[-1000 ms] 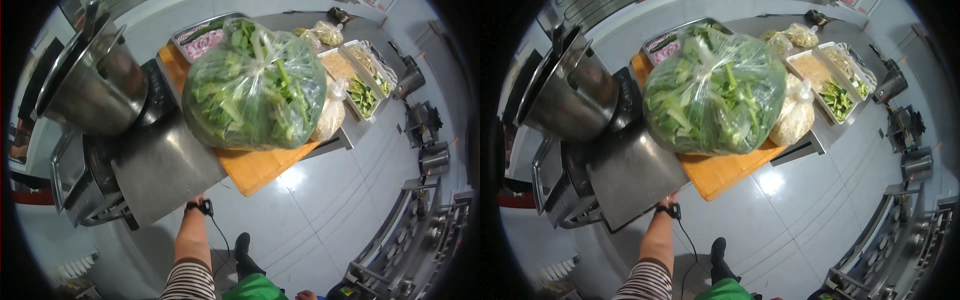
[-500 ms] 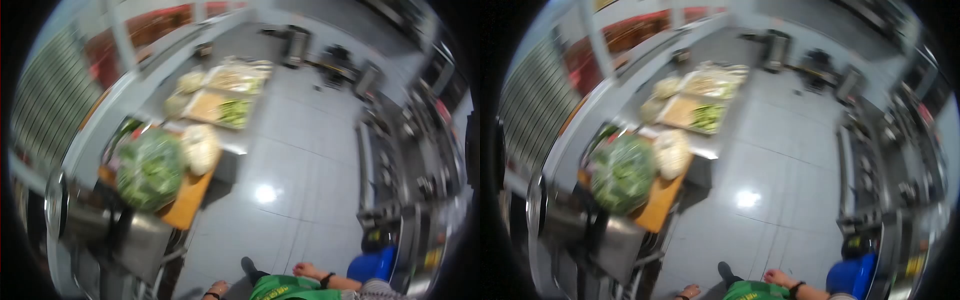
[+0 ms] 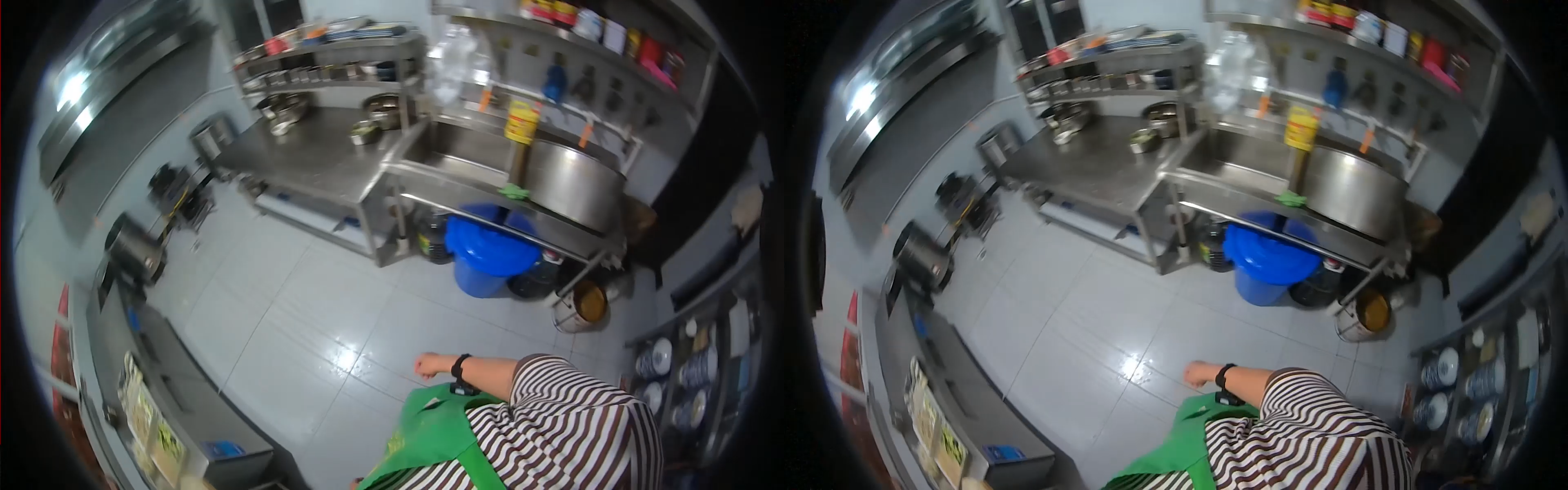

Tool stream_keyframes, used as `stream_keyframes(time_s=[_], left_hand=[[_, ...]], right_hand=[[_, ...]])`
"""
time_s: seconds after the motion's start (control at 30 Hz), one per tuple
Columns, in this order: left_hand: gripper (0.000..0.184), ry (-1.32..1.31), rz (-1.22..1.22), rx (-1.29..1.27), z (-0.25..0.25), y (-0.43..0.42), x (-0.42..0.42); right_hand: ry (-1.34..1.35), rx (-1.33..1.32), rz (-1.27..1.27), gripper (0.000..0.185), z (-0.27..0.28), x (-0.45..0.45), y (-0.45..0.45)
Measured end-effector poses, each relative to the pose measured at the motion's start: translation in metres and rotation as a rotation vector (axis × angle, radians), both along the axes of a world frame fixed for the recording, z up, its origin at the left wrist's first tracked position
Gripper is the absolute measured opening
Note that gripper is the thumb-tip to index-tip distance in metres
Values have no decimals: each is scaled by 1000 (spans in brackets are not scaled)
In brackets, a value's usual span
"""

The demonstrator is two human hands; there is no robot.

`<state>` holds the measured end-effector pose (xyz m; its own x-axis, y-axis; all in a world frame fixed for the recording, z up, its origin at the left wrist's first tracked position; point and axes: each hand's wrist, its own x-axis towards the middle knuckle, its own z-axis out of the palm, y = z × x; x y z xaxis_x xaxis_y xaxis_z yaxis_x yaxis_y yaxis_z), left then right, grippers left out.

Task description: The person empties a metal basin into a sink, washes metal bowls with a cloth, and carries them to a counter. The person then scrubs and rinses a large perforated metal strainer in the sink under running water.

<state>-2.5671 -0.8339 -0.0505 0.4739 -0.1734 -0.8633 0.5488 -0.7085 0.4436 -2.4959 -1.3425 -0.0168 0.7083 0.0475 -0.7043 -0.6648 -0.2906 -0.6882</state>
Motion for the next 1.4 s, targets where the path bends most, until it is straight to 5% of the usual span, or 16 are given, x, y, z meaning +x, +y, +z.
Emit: stream_keyframes(time_s=[0.33,0.57,0.67,0.7,0.8,0.9,1.0,1.03,1.17,1.3,1.4], left_hand=[[37,-174,-108,-167,39,-288,188],[33,-155,-457,16,62,-394,267],[23,-26,-457,-129,1,-389,317],[19,-570,-1006,-24,0,-410,318],[24,-372,-1088,-182,-11,-448,373],[24,-609,-1094,-173,-31,-496,411],[23,-119,-619,-83,-27,-576,446],[23,-57,-533,-93,-17,-604,451],[29,-79,-628,-264,9,-731,463],[29,-118,-770,-548,73,-860,439],[29,-51,-778,-667,94,-910,420]], right_hand=[[-202,-435,-739,16,46,-85,-339],[-490,-738,-854,29,132,-56,-438],[-472,-849,-796,35,170,-34,-475],[-492,-896,-767,35,180,-25,-492],[-453,-980,-730,32,186,7,-535],[-412,-980,-686,27,183,39,-573],[-371,-1257,-688,27,155,66,-585],[-340,-1160,-655,26,127,68,-598],[-425,-1219,-698,23,88,70,-605],[-614,-710,-564,21,231,60,-620],[-658,-711,-561,23,342,17,-657]])
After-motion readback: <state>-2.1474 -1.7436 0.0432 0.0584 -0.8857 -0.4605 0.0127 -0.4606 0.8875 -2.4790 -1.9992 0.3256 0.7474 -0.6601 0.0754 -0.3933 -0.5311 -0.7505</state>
